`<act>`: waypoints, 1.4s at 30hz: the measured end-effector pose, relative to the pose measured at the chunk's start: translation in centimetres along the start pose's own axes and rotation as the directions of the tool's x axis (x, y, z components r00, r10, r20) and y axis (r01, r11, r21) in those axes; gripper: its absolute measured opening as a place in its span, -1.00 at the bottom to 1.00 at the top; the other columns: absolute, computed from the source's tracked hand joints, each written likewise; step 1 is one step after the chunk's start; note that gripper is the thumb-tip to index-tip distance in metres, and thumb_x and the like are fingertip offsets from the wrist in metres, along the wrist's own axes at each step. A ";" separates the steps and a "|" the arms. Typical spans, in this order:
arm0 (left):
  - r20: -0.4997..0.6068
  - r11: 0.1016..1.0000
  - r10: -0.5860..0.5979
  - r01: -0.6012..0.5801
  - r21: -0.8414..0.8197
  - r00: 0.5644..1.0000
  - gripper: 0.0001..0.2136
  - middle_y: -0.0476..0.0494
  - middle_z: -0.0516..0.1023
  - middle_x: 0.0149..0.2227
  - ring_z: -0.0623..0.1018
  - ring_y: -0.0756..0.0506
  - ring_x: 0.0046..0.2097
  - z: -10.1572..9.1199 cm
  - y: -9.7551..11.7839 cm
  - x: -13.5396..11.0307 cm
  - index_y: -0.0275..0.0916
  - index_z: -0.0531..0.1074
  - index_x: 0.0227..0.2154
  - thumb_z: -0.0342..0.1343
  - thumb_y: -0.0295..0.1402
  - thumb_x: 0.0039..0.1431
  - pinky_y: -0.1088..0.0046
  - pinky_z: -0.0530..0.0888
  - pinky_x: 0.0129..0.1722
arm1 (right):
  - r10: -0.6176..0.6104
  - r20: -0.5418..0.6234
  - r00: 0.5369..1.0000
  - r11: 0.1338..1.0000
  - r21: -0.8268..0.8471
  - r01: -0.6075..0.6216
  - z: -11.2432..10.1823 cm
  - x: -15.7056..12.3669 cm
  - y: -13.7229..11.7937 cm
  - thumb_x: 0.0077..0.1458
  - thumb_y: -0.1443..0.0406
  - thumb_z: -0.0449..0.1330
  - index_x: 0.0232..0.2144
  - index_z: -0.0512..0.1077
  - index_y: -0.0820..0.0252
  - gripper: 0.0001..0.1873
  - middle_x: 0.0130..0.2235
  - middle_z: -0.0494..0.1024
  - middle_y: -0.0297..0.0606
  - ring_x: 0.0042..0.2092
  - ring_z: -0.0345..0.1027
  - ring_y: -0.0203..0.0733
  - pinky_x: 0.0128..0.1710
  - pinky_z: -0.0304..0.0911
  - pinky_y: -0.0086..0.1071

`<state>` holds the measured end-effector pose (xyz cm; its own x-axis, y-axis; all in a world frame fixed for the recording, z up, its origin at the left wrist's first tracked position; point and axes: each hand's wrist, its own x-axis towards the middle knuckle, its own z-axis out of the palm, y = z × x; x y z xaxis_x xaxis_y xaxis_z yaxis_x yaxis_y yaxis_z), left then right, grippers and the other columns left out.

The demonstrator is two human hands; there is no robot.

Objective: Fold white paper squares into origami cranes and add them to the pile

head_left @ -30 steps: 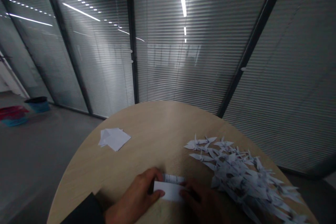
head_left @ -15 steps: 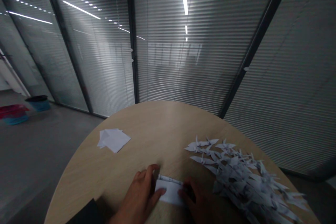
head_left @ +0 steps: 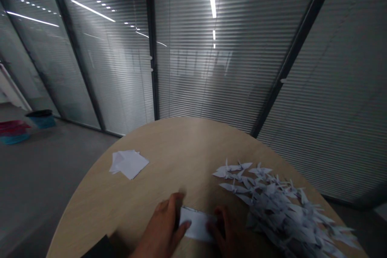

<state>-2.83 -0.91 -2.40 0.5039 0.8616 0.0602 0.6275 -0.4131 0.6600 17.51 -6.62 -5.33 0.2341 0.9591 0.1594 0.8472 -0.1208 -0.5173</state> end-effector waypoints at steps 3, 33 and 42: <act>0.008 0.997 0.015 -0.016 0.072 1.000 -0.59 -0.40 0.46 -0.02 0.46 -0.28 0.01 0.0 0.2 0.2 -0.33 0.19 0.06 0.08 -0.43 0.15 0.08 0.42 0.00 | 0.016 0.005 1.000 0.999 0.029 -0.016 0.3 0.1 0.5 0.14 0.29 0.05 -0.14 0.43 0.10 -0.75 -0.18 0.61 -0.21 -0.16 0.52 -0.12 -0.16 0.33 -0.37; -0.012 0.991 0.094 -0.092 0.098 0.996 -0.72 -0.30 0.48 -0.07 0.47 -0.25 -0.04 0.6 -0.2 0.1 -0.25 0.25 -0.05 0.00 -0.46 0.16 0.13 0.41 -0.03 | -0.136 -0.015 0.991 0.952 -0.279 0.127 2.1 -0.5 2.6 0.19 0.31 -0.02 -0.30 0.48 0.07 -0.74 -0.26 0.57 -0.16 -0.17 0.49 -0.03 -0.15 0.34 -0.23; 0.004 0.966 0.112 -0.109 0.236 0.994 -0.66 -0.33 0.49 -0.04 0.48 -0.28 -0.02 0.9 0.3 0.5 -0.28 0.27 0.00 0.01 -0.48 0.14 0.08 0.40 0.00 | -0.198 -0.005 0.980 0.928 -0.322 0.186 1.5 -0.7 2.7 0.14 0.28 0.00 -0.21 0.51 0.08 -0.70 -0.18 0.59 -0.13 -0.10 0.46 0.01 -0.09 0.33 -0.21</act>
<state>-1.88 -0.86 -2.84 0.5731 0.8090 0.1305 0.6908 -0.5627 0.4541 18.94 -7.26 -8.16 0.0643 0.9626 0.2633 0.9835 -0.0164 -0.1803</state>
